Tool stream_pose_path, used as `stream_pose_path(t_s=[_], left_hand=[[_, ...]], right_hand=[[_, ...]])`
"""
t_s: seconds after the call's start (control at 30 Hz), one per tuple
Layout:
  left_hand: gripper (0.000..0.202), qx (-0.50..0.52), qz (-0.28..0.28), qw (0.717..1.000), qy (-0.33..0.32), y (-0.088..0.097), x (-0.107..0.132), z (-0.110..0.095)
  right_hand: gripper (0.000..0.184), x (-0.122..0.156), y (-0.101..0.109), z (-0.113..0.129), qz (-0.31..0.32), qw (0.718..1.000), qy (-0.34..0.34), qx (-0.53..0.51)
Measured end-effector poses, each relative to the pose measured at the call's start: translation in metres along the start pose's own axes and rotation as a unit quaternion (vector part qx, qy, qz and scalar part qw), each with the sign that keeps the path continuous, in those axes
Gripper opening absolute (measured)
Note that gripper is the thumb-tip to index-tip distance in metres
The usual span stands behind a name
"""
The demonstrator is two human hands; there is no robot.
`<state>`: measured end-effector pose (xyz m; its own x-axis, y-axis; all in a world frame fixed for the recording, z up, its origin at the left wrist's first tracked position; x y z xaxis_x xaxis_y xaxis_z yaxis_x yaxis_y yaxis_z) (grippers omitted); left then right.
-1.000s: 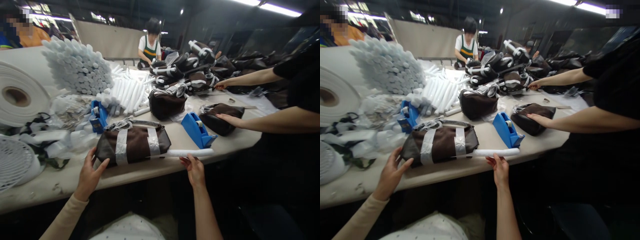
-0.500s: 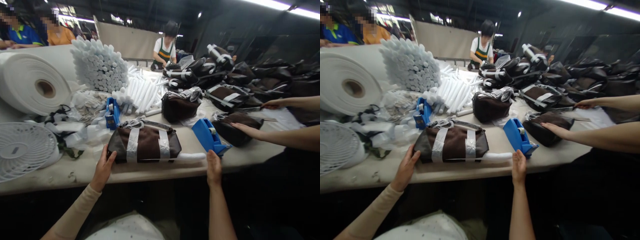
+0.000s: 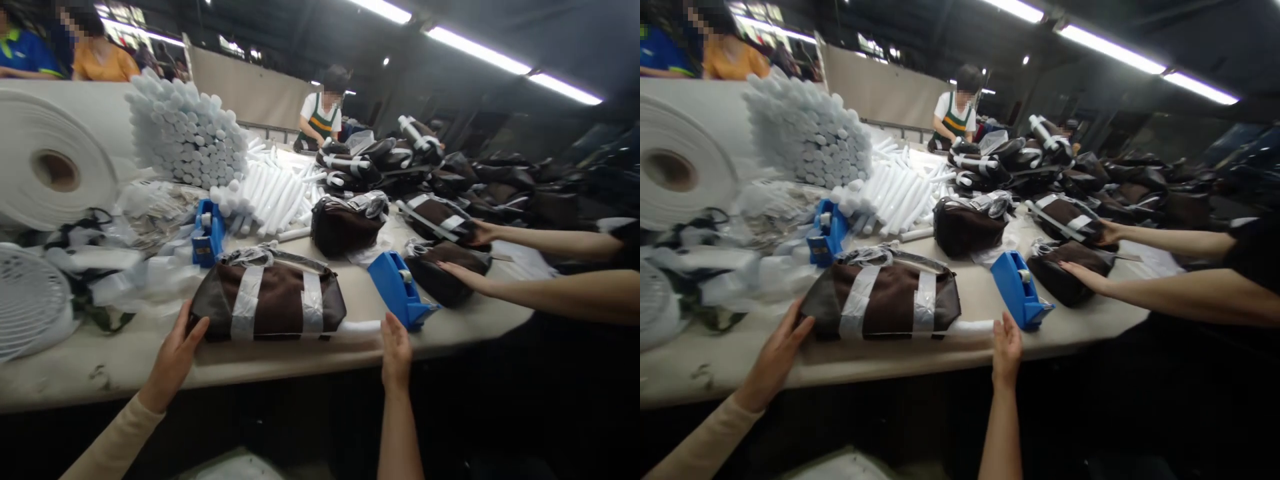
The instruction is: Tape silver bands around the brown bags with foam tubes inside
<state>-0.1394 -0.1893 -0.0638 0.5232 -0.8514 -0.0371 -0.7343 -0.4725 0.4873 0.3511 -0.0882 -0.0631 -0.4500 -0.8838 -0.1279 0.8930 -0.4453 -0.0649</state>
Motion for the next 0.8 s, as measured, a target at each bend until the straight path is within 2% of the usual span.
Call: stream_pose_path(t_s=[0.07,0.17,0.23,0.3,0.47,0.57,0.7,0.8], left_hand=[[0.088,-0.038,0.01,0.999,-0.011,-0.001,0.002,-0.003],[0.082,-0.075,0.032,0.996,-0.029,-0.004,0.002,-0.011],[0.079,-0.07,0.033,0.997,-0.022,-0.004,0.003,-0.014],[0.079,-0.053,0.033,0.998,-0.005,-0.004,0.005,-0.014],[0.082,0.025,0.021,0.999,-0.008,-0.008,0.007,-0.012],[0.086,0.074,-0.008,0.997,0.016,-0.009,0.004,-0.003],[0.079,0.155,-0.018,0.987,0.046,-0.015,-0.006,0.006],[0.074,0.163,-0.017,0.986,0.037,-0.02,-0.012,0.004]], right_hand=[[0.066,0.002,-0.003,0.008,-0.014,1.0,0.015,0.022],[0.056,0.015,-0.038,0.007,0.05,0.997,0.035,0.05],[0.055,0.024,-0.053,0.001,0.071,0.996,0.032,0.048],[0.062,0.026,-0.049,-0.002,0.054,0.998,0.021,0.033],[0.075,0.001,-0.013,-0.008,-0.047,0.996,-0.001,-0.081],[0.078,-0.018,-0.009,-0.013,-0.064,0.989,-0.02,-0.128],[0.086,-0.031,-0.021,-0.012,-0.067,0.993,-0.016,-0.098],[0.083,-0.021,-0.054,-0.015,-0.001,0.997,-0.024,-0.08]])
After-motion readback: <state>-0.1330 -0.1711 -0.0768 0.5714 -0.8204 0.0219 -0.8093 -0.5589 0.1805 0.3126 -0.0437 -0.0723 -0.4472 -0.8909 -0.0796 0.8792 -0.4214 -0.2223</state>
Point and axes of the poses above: each hand's wrist, its own x-axis away from the middle knuckle, its own y-axis out of the back of the hand, z = x × y, the point moved 10 cm from there along -x, towards the middle knuckle, and after that the axes turned 9 degrees about -x, right-handed, at the moved point
